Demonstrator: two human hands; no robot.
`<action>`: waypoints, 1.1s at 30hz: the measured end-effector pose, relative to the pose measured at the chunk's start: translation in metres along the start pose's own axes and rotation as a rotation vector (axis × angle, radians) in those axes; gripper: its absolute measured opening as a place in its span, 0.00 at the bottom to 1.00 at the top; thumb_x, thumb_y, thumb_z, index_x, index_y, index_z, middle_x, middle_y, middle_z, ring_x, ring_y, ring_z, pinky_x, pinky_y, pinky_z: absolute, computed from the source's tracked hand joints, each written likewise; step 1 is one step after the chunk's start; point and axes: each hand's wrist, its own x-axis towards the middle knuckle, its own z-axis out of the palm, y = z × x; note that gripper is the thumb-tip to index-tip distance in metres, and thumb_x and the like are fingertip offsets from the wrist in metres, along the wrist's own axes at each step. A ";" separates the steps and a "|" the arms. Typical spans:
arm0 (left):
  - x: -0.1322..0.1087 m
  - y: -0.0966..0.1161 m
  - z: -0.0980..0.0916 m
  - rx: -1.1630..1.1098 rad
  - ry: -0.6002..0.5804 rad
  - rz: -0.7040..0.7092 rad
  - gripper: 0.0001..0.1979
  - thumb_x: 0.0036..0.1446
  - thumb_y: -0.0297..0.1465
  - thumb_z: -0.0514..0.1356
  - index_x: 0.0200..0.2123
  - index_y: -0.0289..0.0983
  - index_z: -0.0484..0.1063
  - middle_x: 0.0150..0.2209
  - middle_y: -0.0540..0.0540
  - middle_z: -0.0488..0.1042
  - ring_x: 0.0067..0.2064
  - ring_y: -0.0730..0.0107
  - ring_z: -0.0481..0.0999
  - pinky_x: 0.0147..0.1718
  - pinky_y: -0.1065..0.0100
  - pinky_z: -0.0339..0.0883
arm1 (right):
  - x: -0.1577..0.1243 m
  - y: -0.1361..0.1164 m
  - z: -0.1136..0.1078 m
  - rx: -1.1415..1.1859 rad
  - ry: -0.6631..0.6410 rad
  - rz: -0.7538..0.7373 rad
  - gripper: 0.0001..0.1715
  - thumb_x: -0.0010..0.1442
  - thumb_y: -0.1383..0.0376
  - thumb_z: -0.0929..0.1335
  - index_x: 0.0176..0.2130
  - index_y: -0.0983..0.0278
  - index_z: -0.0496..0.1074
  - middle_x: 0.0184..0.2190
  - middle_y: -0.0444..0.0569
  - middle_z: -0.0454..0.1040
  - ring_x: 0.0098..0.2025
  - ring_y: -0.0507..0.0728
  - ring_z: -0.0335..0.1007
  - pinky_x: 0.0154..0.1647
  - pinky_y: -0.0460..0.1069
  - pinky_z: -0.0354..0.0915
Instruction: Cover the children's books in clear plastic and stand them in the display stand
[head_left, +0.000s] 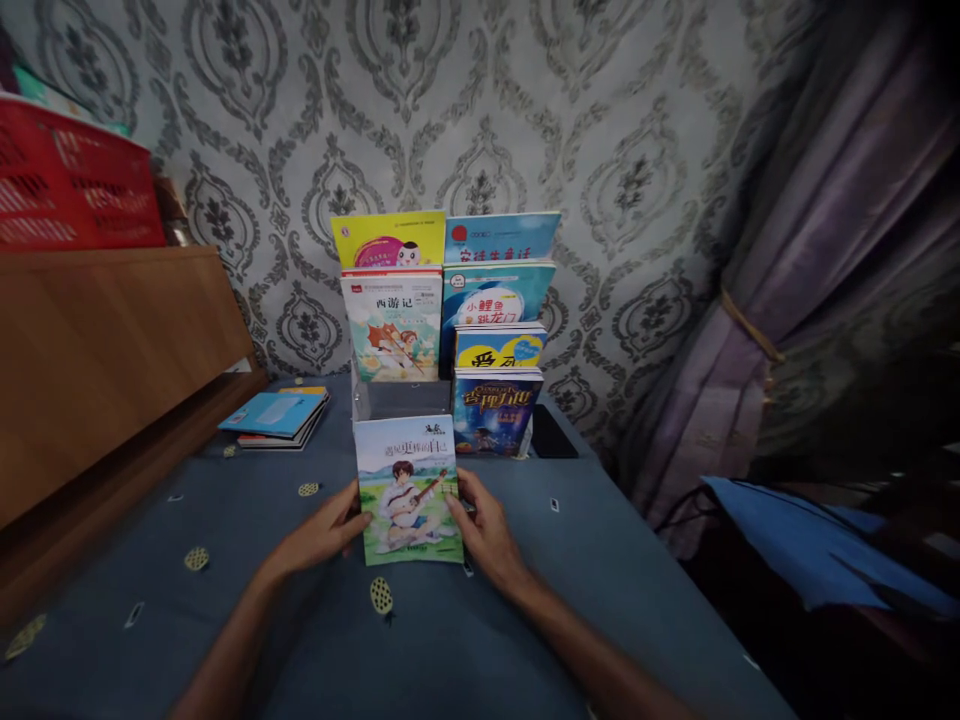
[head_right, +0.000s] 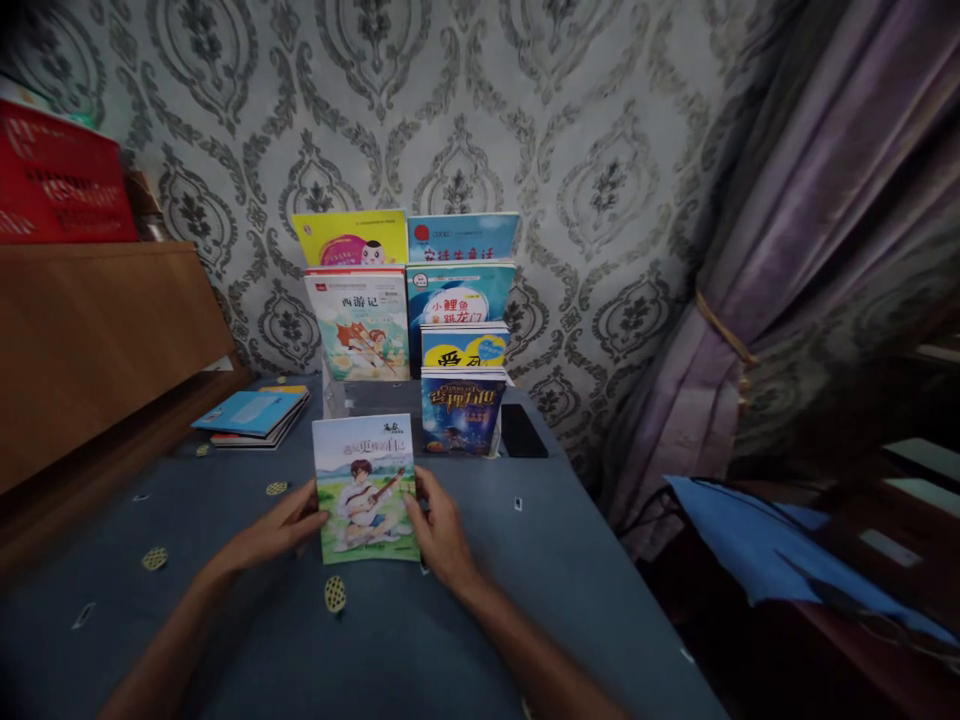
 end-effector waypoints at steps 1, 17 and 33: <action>0.000 -0.002 -0.002 0.004 -0.020 -0.021 0.34 0.59 0.48 0.61 0.64 0.41 0.60 0.45 0.42 0.73 0.38 0.63 0.73 0.29 0.67 0.72 | 0.002 0.001 0.000 0.022 -0.007 0.002 0.19 0.68 0.59 0.63 0.56 0.60 0.68 0.48 0.53 0.77 0.49 0.61 0.75 0.50 0.54 0.71; 0.029 -0.012 0.012 0.334 0.628 0.142 0.21 0.51 0.33 0.54 0.49 0.38 0.69 0.30 0.51 0.74 0.28 0.67 0.69 0.30 0.67 0.62 | 0.025 0.005 0.013 -0.209 0.064 -0.106 0.09 0.68 0.63 0.61 0.46 0.61 0.67 0.38 0.49 0.76 0.39 0.58 0.73 0.41 0.51 0.68; 0.106 0.060 -0.062 0.440 0.846 0.353 0.08 0.57 0.30 0.51 0.36 0.38 0.68 0.35 0.47 0.74 0.41 0.63 0.72 0.43 0.64 0.67 | 0.147 -0.034 0.004 -0.342 0.138 -0.387 0.13 0.69 0.65 0.57 0.49 0.61 0.65 0.44 0.54 0.73 0.46 0.61 0.70 0.50 0.56 0.67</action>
